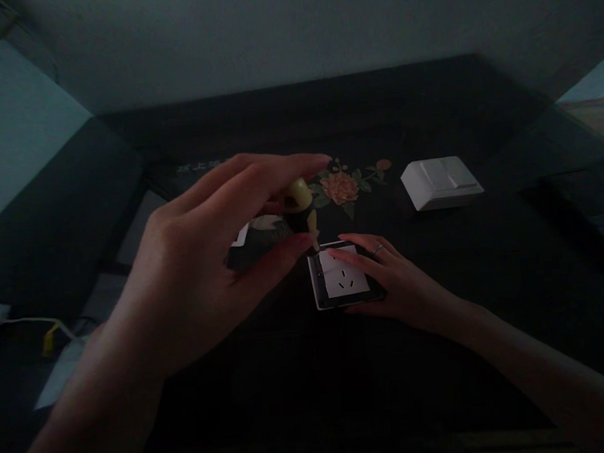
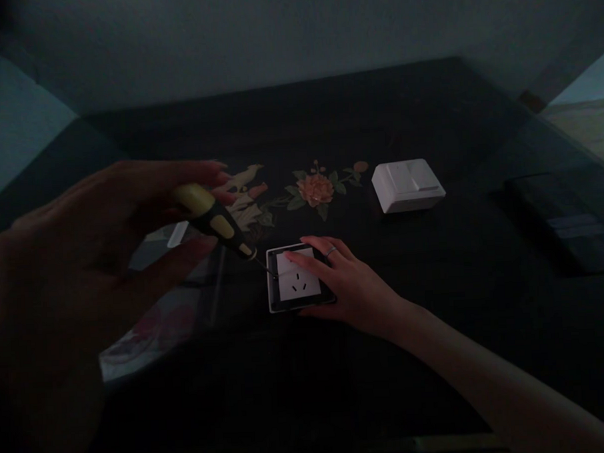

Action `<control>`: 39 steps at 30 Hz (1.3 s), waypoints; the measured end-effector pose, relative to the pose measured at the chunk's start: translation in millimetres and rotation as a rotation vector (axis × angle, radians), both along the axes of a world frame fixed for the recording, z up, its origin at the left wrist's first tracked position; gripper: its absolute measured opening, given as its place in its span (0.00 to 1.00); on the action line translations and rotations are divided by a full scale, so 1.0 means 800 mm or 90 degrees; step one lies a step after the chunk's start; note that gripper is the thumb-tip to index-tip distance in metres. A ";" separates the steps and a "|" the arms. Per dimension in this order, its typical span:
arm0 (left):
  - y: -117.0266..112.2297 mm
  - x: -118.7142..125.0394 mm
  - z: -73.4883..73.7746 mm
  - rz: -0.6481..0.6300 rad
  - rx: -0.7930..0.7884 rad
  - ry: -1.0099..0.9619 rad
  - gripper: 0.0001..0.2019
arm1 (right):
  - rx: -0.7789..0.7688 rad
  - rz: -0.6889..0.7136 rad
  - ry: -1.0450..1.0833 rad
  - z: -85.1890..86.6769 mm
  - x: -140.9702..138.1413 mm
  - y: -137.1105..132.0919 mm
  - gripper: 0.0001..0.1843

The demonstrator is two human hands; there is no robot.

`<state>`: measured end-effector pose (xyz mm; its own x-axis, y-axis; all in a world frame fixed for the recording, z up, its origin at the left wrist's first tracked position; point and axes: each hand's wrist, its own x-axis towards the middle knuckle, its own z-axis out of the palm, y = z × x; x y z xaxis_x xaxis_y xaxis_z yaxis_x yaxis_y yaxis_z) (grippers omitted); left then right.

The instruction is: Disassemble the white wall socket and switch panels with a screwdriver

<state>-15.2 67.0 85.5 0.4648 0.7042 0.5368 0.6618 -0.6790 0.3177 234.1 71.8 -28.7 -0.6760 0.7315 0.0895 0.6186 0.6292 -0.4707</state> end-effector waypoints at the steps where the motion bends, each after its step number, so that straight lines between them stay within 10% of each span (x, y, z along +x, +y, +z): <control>1: 0.000 -0.002 0.000 -0.023 -0.036 -0.014 0.28 | 0.002 0.001 -0.002 0.000 0.000 0.000 0.42; 8: 0.002 0.005 -0.003 -0.005 0.104 0.030 0.17 | 0.014 0.002 0.027 -0.004 0.000 0.000 0.42; 14: -0.004 0.006 -0.001 -0.051 -0.059 -0.018 0.24 | 0.010 0.001 0.023 -0.002 0.000 0.000 0.41; 26: -0.006 0.008 0.000 -0.008 0.070 0.028 0.19 | -0.009 0.010 0.026 0.001 0.003 0.000 0.47; 39: -0.011 -0.011 0.020 0.040 0.119 -0.009 0.16 | 0.134 0.002 -0.155 0.067 -0.065 0.012 0.03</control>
<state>-24.1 58.0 101.3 0.4142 0.6192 0.6671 0.7011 -0.6844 0.1999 182.0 81.7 24.7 -0.6986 0.7117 0.0737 0.6947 0.6994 -0.1680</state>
